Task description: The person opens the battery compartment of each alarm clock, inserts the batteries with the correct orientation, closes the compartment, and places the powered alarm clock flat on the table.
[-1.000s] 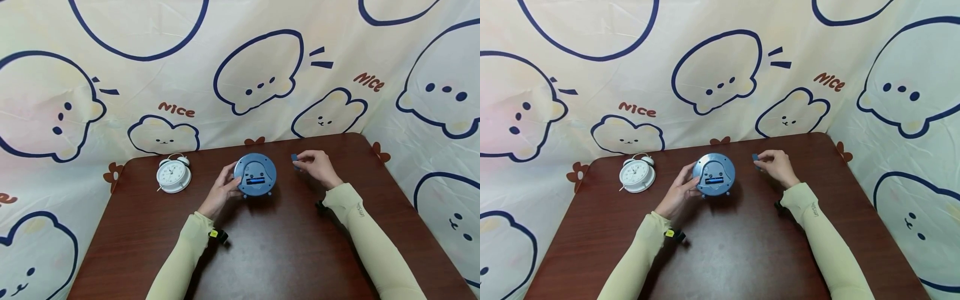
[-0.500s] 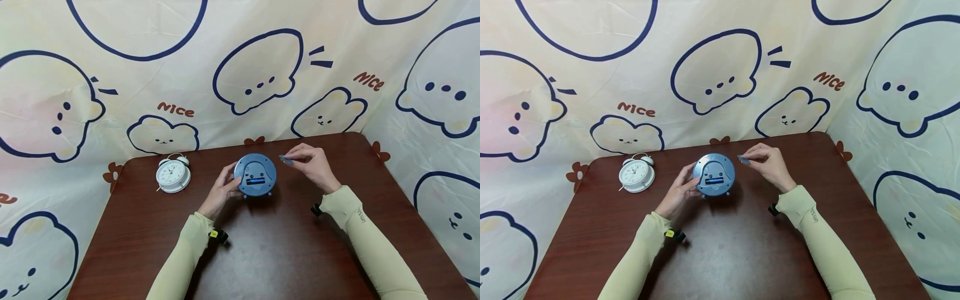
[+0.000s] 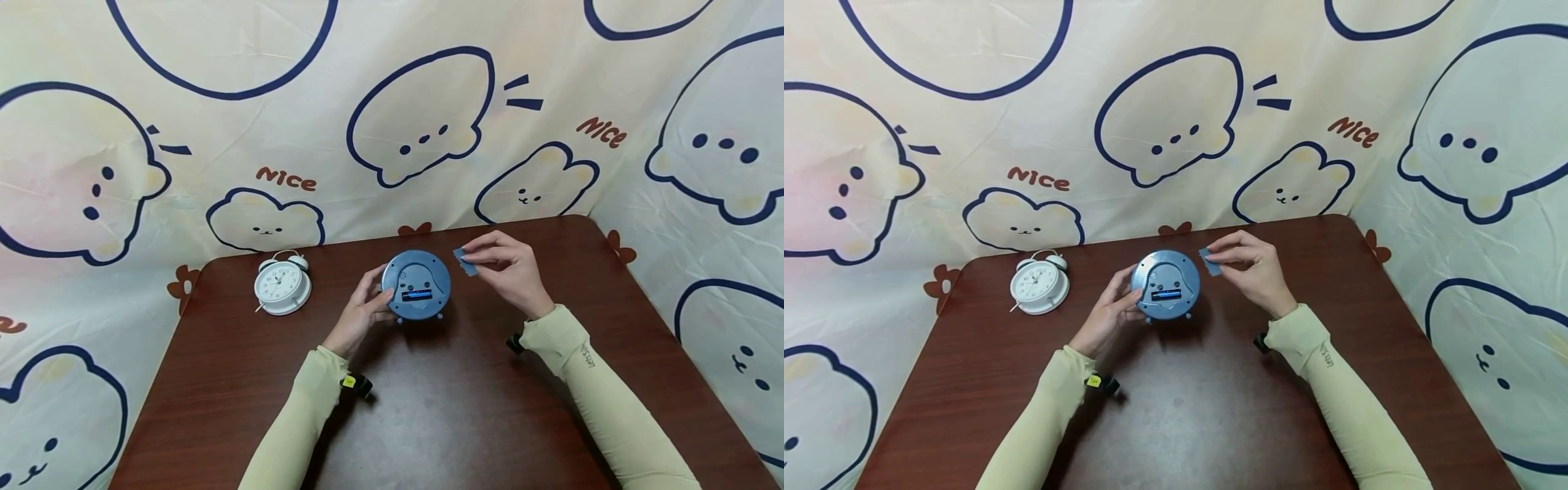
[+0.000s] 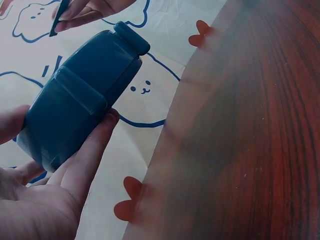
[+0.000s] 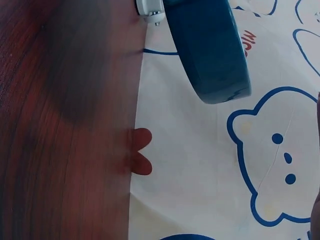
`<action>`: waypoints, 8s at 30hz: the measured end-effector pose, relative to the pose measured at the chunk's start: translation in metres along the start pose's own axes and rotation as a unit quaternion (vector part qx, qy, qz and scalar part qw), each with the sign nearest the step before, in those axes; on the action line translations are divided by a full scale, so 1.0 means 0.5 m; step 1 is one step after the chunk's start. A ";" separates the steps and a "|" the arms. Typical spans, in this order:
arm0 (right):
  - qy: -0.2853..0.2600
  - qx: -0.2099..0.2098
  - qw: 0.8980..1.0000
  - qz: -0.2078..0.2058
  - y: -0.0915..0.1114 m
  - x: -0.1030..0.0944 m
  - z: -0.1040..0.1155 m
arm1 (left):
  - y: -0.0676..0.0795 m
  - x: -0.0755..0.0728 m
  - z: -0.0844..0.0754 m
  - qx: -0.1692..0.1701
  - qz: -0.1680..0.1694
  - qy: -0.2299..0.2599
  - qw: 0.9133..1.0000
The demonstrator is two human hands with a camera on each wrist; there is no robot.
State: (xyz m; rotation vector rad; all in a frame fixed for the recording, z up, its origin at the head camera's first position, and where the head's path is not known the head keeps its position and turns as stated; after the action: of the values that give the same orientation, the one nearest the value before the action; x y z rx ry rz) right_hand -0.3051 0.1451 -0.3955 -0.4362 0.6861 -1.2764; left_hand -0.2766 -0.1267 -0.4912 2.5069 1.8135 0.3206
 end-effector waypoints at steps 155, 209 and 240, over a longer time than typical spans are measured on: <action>0.417 -0.276 0.832 0.238 0.081 0.215 0.038 | -0.012 0.001 -0.012 0.014 -0.020 -0.016 1.000; 0.363 -0.031 0.901 0.237 0.021 0.204 0.000 | -0.003 0.009 -0.004 0.013 -0.014 -0.031 0.999; 0.152 0.132 0.950 0.238 0.037 0.208 -0.028 | 0.003 0.042 0.037 -0.036 0.151 0.089 0.984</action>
State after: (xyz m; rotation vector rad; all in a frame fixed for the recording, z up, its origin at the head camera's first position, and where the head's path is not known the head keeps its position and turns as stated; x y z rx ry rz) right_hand -0.2871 0.0502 -0.4408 0.1505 0.8065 -0.9590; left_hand -0.2658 -0.1056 -0.5060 2.7772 1.4349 0.6261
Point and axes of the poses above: each hand's wrist, its own y-axis away from the middle knuckle, its own x-axis out of the palm, z = x × y, the point moved 7 cm from there along -y, towards the middle knuckle, and after that the axes turned 4 degrees about -x, right-handed, at the moved point
